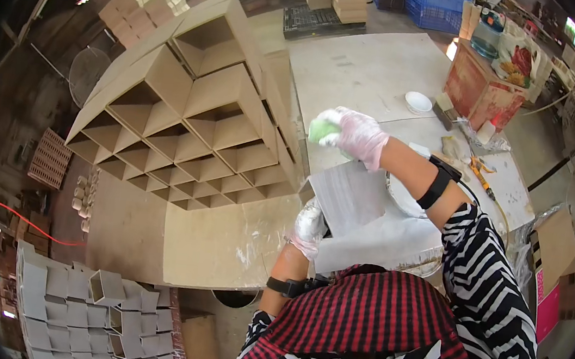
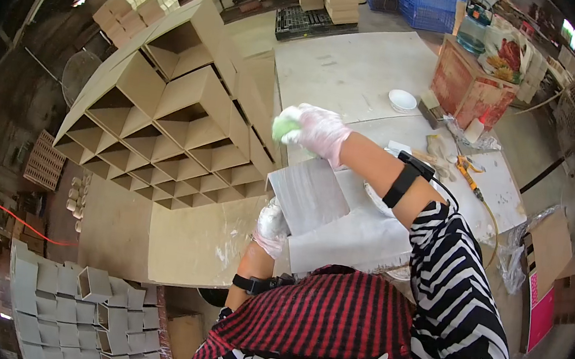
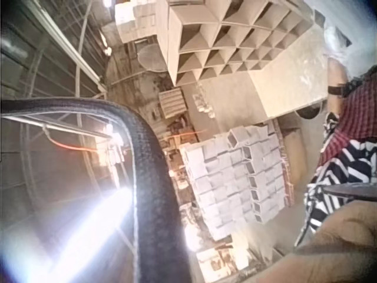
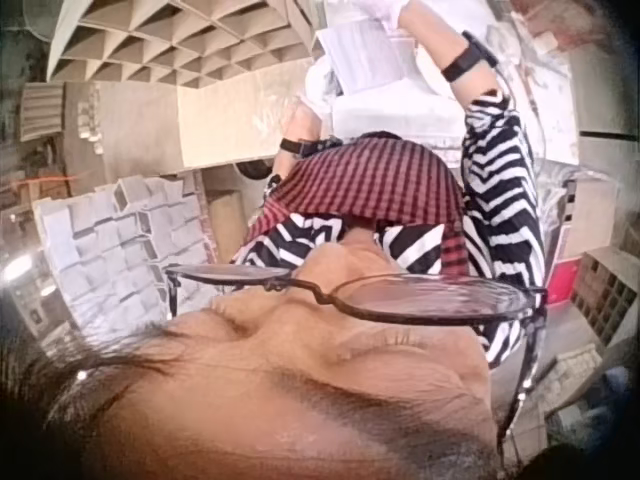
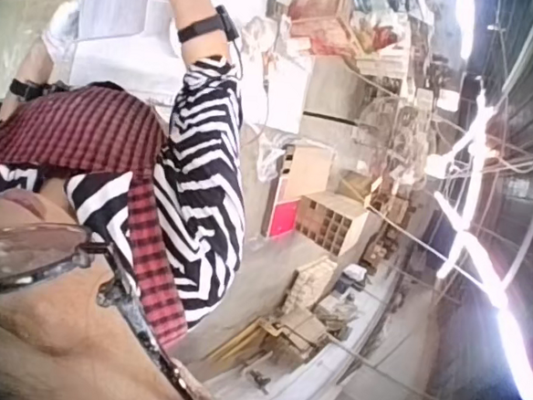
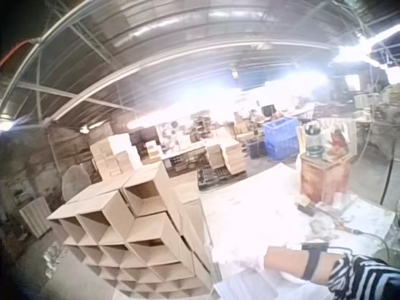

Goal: The person is painting or applying a finish to small wooden boxes using a sponge dipped in white paint.

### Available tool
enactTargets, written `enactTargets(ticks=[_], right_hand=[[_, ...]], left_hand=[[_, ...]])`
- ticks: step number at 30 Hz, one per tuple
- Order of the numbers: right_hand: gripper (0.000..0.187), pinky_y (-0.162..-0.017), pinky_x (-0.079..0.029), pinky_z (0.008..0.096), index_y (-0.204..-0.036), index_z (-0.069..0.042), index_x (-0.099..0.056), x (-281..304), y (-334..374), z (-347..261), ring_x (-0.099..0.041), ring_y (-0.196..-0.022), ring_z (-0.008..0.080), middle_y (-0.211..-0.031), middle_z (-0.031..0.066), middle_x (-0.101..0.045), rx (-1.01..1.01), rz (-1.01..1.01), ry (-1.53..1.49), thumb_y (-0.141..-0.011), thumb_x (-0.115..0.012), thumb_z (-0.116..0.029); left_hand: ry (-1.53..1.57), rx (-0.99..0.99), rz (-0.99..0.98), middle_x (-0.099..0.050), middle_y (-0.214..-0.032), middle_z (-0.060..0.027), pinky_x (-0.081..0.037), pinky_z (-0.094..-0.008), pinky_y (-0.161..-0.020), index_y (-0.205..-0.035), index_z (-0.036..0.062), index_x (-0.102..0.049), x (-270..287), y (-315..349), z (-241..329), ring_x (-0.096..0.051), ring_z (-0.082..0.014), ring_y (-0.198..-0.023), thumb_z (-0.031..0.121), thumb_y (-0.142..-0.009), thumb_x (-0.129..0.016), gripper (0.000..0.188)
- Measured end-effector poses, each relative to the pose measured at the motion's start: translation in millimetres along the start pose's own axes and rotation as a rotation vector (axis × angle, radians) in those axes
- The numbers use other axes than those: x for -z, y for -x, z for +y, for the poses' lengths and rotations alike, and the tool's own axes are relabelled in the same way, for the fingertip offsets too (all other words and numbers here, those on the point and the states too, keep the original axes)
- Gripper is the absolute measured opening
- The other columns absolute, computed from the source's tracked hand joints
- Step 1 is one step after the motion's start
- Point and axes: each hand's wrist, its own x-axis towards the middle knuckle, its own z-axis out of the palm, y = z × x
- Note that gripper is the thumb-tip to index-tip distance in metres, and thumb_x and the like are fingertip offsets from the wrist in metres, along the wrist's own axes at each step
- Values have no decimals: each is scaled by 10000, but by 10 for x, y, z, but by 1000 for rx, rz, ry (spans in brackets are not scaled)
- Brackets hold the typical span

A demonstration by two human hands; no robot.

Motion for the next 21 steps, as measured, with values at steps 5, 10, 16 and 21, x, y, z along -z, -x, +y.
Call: enactTargets(ticks=[5,10,16,21], right_hand=[[548,-820,-446,298,-1301,-67,-474,15,159,235,-530,-973,161,-1119,76,-574,-418,-33,-684,-864,-604,-371],[583,-864,-433,295,-1342,-58,-437,-188,337,282,-515,-1044,166,-1194,88,-551,-384,-4,-937,-877,-594,-372],[461,-861,-452,293,-1253,-61,-520,-95,545,241,-554,-1006,150,-1135,76,-606,-263,-33,-592,-862,-618,-283],[407,-795,-484,304,-1184,-100,-577,-121,744,35,-605,-939,158,-1020,73,-648,-232,-132,-546,-798,-679,-181]], left_hand=[[129,3,138,-630,-1126,-114,-486,-402,-901,-1195,24,-570,-151,-23,82,-611,-260,-1020,316,-927,-498,403],[351,183,145,-627,-1135,-149,-488,-404,-900,-1190,27,-572,-162,-57,70,-611,-280,-1022,280,-923,-420,398],[254,194,134,-607,-1169,-129,-479,-401,-916,-1220,33,-547,-234,-6,112,-595,-270,-1053,280,-920,-443,403],[295,201,98,-581,-1208,-128,-447,-378,-962,-1255,10,-501,-205,-75,140,-565,-259,-1105,250,-936,-448,403]])
